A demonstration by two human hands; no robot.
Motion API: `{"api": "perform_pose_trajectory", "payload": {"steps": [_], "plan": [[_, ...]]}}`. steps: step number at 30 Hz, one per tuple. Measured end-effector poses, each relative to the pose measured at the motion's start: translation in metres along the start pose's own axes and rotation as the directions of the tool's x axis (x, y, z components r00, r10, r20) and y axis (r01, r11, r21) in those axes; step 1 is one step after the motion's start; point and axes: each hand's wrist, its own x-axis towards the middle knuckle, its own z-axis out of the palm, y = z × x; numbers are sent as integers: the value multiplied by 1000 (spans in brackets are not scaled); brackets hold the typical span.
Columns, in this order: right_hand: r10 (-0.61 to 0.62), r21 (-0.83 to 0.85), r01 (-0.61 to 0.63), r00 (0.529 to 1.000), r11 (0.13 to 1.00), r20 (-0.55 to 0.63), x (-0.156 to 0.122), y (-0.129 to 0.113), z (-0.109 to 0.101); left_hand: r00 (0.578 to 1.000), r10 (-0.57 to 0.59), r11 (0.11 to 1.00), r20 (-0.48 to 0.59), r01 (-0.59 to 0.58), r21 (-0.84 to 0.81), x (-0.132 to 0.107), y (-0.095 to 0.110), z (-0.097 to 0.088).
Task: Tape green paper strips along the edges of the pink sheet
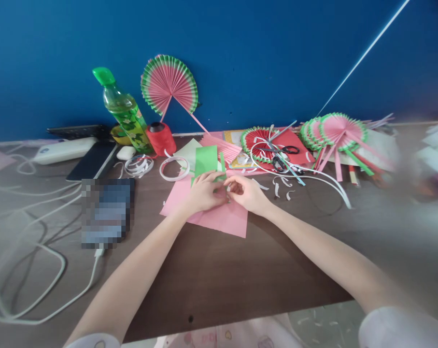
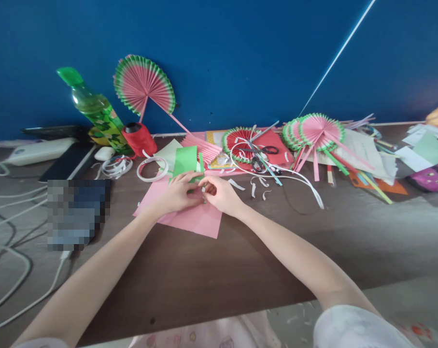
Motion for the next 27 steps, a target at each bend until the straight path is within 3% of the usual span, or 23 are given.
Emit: {"api": "perform_pose_trajectory", "payload": {"steps": [12, 27], "plan": [[-130, -147, 127, 991, 981, -13, -1, -4, -2, 1000, -10, 1000, -18, 9, -26, 0, 0, 2], [-116, -196, 106, 993, 975, -39, 1, -1, -3, 1000, -1, 1000, -30, 0, -27, 0, -2, 3]]}}
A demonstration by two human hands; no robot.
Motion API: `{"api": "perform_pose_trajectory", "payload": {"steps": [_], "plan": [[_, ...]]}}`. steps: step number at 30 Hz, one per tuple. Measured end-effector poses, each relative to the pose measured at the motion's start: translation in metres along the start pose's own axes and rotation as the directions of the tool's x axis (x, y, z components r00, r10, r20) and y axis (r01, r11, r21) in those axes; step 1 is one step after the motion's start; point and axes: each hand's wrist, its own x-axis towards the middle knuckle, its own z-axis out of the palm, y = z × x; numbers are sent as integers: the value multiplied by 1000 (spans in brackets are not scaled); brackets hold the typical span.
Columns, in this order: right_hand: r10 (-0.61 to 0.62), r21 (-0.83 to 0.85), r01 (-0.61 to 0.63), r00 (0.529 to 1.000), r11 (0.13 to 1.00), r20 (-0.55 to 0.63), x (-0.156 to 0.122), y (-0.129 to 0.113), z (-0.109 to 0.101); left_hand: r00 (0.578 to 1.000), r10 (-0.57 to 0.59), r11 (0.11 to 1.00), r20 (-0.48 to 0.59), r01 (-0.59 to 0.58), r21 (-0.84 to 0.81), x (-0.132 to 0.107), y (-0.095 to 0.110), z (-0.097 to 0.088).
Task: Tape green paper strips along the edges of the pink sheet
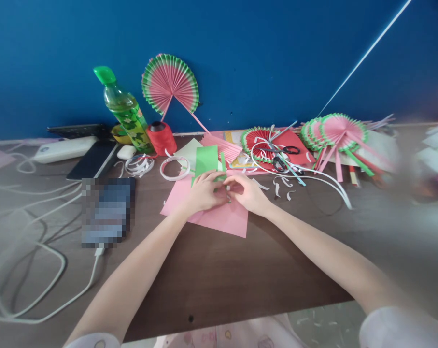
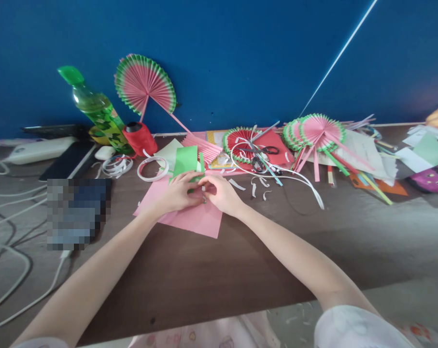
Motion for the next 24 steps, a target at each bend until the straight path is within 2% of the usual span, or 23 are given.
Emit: {"api": "perform_pose_trajectory", "payload": {"steps": [24], "plan": [[-44, -35, 44, 999, 998, 1, 1, 2, 2, 1000, 9, 1000, 4, -9, 30, -1, 0, 1]]}}
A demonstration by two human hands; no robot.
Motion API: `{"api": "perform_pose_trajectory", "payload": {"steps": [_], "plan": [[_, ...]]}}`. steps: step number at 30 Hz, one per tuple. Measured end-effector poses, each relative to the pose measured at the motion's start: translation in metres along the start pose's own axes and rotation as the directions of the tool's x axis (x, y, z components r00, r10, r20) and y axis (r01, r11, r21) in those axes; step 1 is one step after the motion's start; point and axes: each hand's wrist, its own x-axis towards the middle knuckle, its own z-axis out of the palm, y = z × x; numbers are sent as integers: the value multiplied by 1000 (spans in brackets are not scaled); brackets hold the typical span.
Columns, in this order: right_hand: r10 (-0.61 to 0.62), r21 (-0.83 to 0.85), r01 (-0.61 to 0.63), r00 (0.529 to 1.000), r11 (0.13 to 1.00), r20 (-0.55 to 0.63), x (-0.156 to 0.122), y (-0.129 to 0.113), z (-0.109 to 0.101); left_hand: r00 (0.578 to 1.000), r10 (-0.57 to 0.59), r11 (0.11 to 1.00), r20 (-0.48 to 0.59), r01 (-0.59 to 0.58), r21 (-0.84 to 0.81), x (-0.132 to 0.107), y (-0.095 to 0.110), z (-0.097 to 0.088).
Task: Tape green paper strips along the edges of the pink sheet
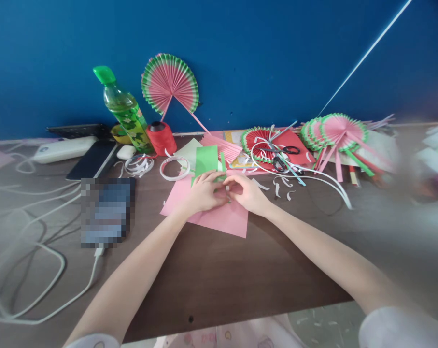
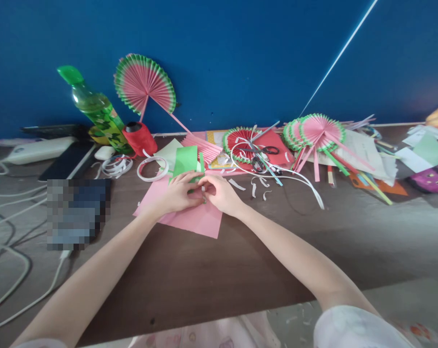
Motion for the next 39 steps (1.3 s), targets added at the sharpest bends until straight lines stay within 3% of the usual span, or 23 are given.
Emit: {"api": "perform_pose_trajectory", "payload": {"steps": [14, 39], "plan": [[44, 4, -44, 999, 999, 7, 0, -2, -1, 999, -8, 1000, -31, 8, -5, 1, -1, 4], [-7, -106, 4, 999, 994, -32, -1, -3, 3, 1000, -17, 1000, -16, 17, -17, 1, -1, 4]]}}
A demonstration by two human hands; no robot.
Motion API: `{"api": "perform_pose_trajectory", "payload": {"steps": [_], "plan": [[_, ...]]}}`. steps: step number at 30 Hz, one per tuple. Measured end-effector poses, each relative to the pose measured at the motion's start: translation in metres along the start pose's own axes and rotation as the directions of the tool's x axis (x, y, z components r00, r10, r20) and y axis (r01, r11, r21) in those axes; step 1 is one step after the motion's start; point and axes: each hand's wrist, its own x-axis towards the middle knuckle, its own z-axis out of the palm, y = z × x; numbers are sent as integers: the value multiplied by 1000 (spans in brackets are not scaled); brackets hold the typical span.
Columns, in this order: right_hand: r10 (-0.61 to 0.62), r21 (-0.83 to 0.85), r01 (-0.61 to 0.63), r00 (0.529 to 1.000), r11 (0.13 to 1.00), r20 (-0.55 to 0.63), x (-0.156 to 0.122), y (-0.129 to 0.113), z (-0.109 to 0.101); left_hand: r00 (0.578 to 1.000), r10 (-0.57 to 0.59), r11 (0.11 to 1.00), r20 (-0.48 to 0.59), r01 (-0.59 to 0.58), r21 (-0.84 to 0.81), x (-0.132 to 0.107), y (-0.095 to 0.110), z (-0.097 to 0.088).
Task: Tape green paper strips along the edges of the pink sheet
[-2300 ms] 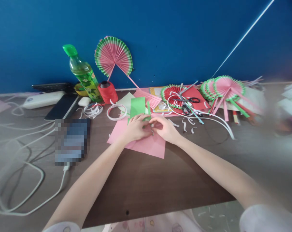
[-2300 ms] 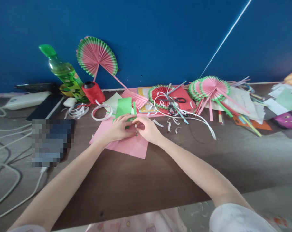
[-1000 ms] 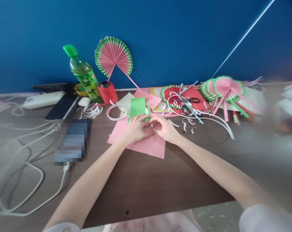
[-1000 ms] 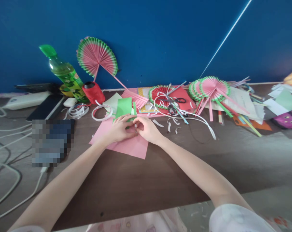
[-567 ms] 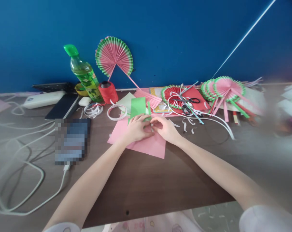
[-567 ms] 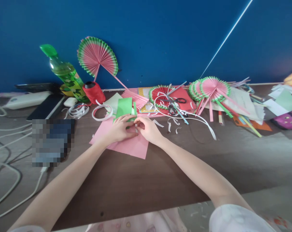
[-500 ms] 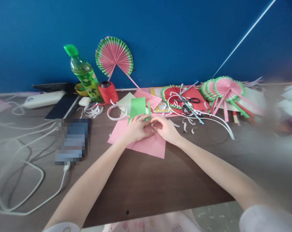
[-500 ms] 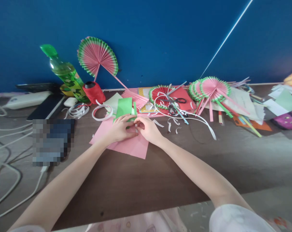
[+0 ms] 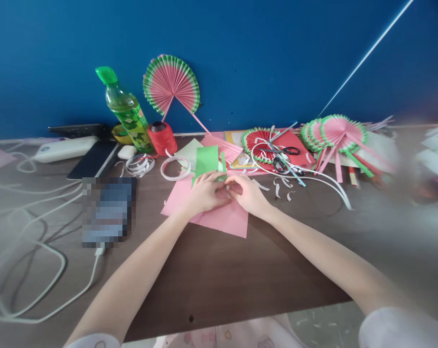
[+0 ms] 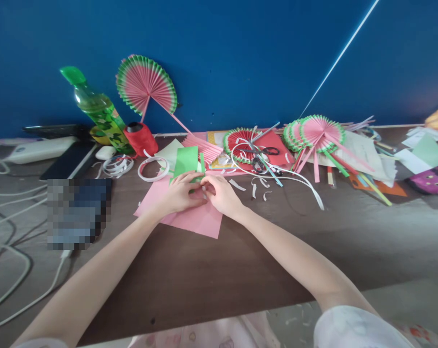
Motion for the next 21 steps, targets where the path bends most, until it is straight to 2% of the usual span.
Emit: {"api": "perform_pose_trajectory", "payload": {"steps": [21], "plan": [[18, -34, -19, 999, 999, -32, 1, 3, 1, 1000, 13, 1000, -8, -13, 3, -1, 0, -1]]}}
